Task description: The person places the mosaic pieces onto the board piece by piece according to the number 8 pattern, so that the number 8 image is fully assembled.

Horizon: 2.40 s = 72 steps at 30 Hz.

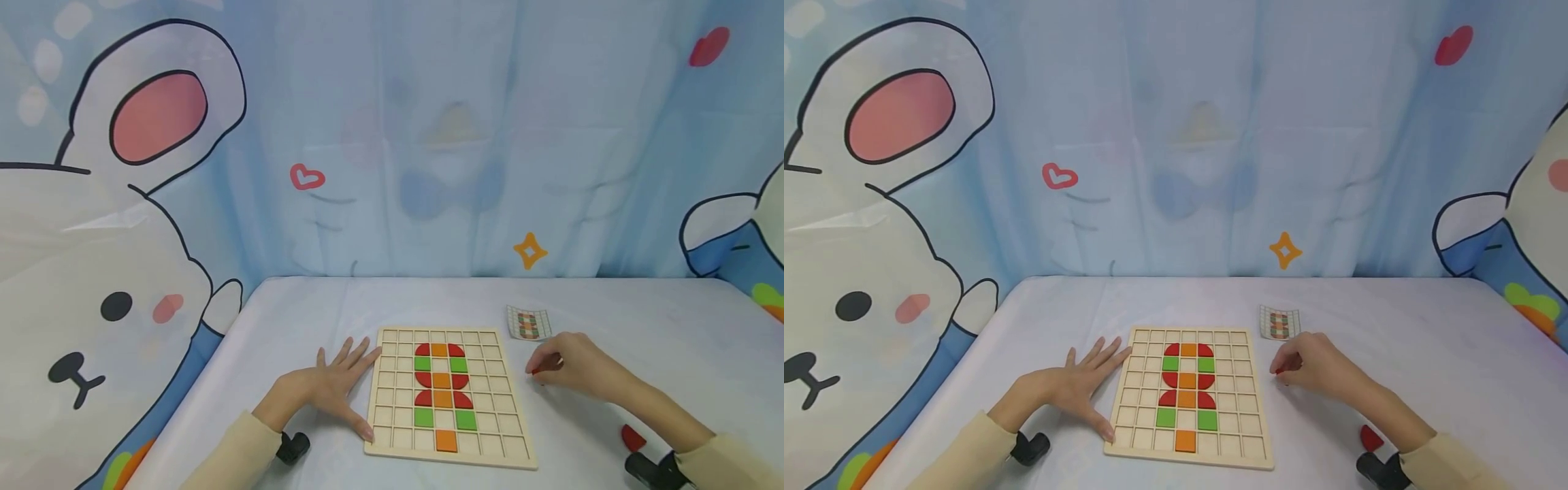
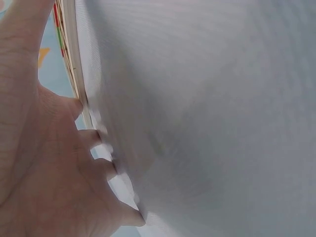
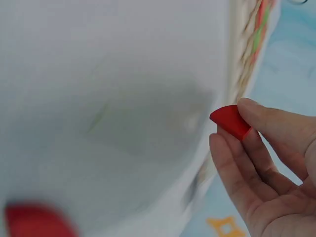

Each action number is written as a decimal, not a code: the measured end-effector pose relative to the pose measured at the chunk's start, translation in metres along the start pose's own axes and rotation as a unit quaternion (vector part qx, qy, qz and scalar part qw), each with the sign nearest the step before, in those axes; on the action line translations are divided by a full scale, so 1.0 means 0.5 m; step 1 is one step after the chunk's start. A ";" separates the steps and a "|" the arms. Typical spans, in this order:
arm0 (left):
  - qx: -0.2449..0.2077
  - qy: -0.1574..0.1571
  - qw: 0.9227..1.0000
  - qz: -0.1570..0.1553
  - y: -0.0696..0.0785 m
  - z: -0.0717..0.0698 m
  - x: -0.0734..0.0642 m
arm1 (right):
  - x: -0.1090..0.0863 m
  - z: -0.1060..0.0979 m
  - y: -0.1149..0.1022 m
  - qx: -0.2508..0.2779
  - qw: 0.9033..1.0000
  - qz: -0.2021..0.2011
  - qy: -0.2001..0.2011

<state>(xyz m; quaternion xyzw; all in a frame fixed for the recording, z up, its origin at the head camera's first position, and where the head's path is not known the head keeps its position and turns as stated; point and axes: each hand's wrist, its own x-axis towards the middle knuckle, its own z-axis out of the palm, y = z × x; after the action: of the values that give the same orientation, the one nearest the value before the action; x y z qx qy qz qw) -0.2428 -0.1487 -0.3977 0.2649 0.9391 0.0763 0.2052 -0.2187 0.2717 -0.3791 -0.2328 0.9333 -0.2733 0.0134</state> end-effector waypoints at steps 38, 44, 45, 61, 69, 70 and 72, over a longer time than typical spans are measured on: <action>-0.001 0.008 1.000 0.002 0.000 0.001 0.000 | 0.056 0.178 -0.252 0.099 0.978 -0.147 -0.110; -0.006 0.005 1.000 0.005 0.004 -0.004 -0.002 | 0.057 0.168 -0.251 0.090 0.979 -0.133 -0.125; -0.006 0.005 1.000 0.005 0.004 -0.005 -0.002 | 0.058 0.167 -0.250 0.086 0.979 -0.136 -0.127; -0.010 0.001 1.000 0.008 0.005 -0.003 -0.002 | 0.057 0.176 -0.241 0.031 0.974 -0.196 -0.106; -0.018 0.000 1.000 0.011 0.000 -0.004 -0.007 | 0.054 0.179 -0.245 0.046 0.977 -0.181 -0.098; -0.018 0.000 1.000 0.011 -0.001 -0.004 -0.007 | 0.053 0.180 -0.246 0.049 0.978 -0.177 -0.099; -0.020 -0.001 1.000 0.011 -0.002 -0.003 -0.006 | 0.050 0.181 -0.245 0.047 0.979 -0.176 -0.097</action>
<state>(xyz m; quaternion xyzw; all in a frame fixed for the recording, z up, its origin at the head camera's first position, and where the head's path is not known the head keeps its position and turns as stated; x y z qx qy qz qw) -0.2414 -0.1512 -0.3955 0.2706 0.9344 0.0972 0.2102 -0.1748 0.1240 -0.3904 -0.4179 0.8582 -0.2908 0.0662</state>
